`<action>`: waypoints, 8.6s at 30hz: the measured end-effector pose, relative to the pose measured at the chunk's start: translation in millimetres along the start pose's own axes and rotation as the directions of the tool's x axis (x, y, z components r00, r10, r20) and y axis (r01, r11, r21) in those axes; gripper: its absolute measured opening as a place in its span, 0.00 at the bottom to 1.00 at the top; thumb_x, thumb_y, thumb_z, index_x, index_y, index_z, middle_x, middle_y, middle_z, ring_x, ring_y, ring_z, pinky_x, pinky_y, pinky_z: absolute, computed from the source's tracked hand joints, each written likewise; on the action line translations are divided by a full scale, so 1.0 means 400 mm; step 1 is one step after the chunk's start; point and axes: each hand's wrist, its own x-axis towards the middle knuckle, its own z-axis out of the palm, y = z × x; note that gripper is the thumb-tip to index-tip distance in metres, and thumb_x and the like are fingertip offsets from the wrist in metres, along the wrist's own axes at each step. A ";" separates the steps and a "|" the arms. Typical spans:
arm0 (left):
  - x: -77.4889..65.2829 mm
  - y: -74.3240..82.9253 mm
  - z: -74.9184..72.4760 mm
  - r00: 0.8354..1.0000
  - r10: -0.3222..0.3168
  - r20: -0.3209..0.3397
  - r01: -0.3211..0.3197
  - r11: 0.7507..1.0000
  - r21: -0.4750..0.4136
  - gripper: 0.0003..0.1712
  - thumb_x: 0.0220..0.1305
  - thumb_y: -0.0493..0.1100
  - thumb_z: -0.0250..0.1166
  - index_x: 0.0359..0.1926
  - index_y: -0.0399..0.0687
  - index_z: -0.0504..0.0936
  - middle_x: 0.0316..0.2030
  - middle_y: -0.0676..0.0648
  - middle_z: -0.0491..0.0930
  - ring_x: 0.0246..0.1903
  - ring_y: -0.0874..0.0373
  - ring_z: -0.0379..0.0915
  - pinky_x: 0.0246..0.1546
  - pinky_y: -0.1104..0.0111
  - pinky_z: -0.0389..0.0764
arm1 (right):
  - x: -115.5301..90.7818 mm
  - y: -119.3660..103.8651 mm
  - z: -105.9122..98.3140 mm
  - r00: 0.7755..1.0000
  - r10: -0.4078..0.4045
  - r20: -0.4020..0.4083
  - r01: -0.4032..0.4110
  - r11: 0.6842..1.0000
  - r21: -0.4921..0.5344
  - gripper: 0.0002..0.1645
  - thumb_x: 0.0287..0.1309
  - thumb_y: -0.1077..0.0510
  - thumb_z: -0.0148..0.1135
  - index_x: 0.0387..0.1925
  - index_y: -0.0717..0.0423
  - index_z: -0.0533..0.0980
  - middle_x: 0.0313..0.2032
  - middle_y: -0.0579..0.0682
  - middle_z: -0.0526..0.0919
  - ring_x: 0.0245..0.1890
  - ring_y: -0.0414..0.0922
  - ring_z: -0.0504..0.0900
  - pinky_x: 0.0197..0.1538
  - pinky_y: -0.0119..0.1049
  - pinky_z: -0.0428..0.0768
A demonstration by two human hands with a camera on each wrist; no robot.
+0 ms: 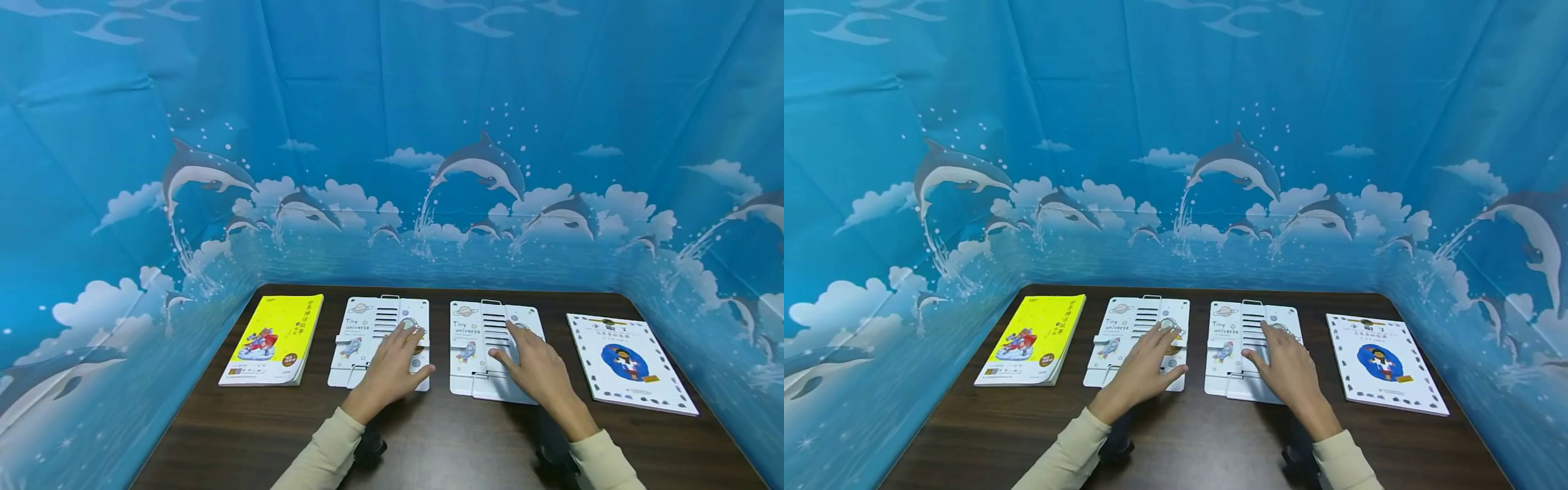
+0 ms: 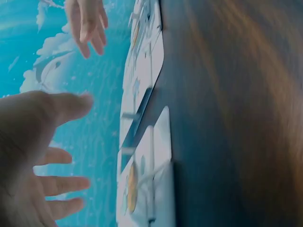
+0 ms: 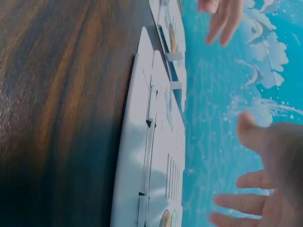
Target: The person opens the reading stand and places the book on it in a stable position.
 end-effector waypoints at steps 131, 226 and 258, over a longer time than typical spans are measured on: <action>0.226 0.114 0.092 0.947 -0.306 -0.096 0.165 0.720 -0.674 0.19 0.71 0.35 0.67 0.60 0.32 0.82 0.39 0.47 0.80 0.37 0.65 0.74 0.41 0.73 0.79 | 0.089 0.196 -0.073 0.889 0.437 0.134 -0.446 0.768 0.459 0.34 0.79 0.44 0.59 0.61 0.73 0.70 0.48 0.67 0.78 0.39 0.51 0.82 0.33 0.31 0.78; 0.008 0.151 0.069 0.978 0.199 -0.059 -0.190 0.747 -0.637 0.40 0.65 0.39 0.75 0.73 0.46 0.66 0.67 0.42 0.68 0.69 0.52 0.72 0.62 0.70 0.82 | -0.075 -0.196 -0.063 0.991 -0.036 -0.131 0.095 0.872 0.480 0.18 0.59 0.59 0.80 0.36 0.51 0.74 0.30 0.42 0.80 0.33 0.36 0.81 0.31 0.28 0.83; 0.009 0.214 0.086 0.985 -0.010 -0.174 -0.120 0.688 -0.716 0.32 0.62 0.30 0.75 0.66 0.37 0.76 0.59 0.38 0.77 0.56 0.47 0.85 0.51 0.72 0.87 | 0.341 -0.016 -0.045 0.950 -0.232 0.208 -0.021 0.619 0.785 0.28 0.83 0.64 0.49 0.78 0.57 0.65 0.71 0.65 0.75 0.75 0.65 0.70 0.76 0.66 0.68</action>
